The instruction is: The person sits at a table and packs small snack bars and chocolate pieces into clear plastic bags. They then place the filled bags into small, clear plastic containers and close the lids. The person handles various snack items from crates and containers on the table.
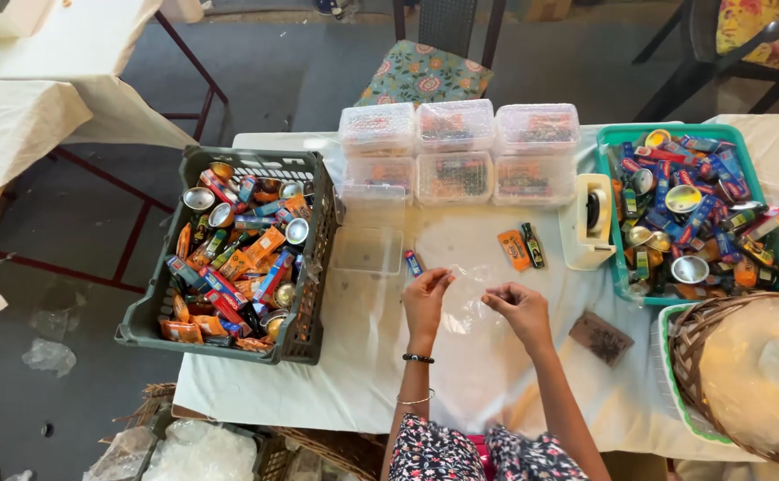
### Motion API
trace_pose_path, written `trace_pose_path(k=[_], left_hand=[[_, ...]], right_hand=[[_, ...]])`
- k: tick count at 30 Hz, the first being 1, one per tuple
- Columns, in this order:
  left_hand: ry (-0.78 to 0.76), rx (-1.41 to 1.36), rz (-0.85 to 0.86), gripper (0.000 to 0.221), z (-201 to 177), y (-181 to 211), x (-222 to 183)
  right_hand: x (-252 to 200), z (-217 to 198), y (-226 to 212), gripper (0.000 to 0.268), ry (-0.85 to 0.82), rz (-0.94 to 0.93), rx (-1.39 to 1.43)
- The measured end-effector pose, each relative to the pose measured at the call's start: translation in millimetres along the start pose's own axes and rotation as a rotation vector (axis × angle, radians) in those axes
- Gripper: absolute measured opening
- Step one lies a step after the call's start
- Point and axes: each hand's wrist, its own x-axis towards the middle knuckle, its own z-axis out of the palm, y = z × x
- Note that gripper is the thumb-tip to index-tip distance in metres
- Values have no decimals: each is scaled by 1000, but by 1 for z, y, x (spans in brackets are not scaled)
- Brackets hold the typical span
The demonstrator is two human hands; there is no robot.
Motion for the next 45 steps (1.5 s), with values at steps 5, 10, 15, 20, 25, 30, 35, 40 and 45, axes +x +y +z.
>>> trace_pose_path(k=[5,10,15,20,25,30,35,40,45], left_hand=[[1,27,14,19,8,-3,-3],[-13,-20,11,15,9,-20,7],[15,-97,-66,15,20,-24,3],[239,-59,-123,14,19,-41,14],[251,14,-73,11,17,-17,18],[199,-72,-24,15,13,-33,24],[-170,118,-427,33,-2,7,18],[-375,-144,-447,29,-6,-73,15],[-343,-209,-493,30,-8,-52,17]], right_hand=[[2,5,-2,25,58,-125,141],[24,4,35,20,192,-45,414],[22,6,21,20,267,23,461],[33,-4,41,25,406,124,247],[26,-7,3,24,73,244,419],[37,1,34,22,-64,270,308],[39,-4,32,14,127,192,499],[40,-10,42,13,201,103,515],[38,-12,50,14,227,110,614]])
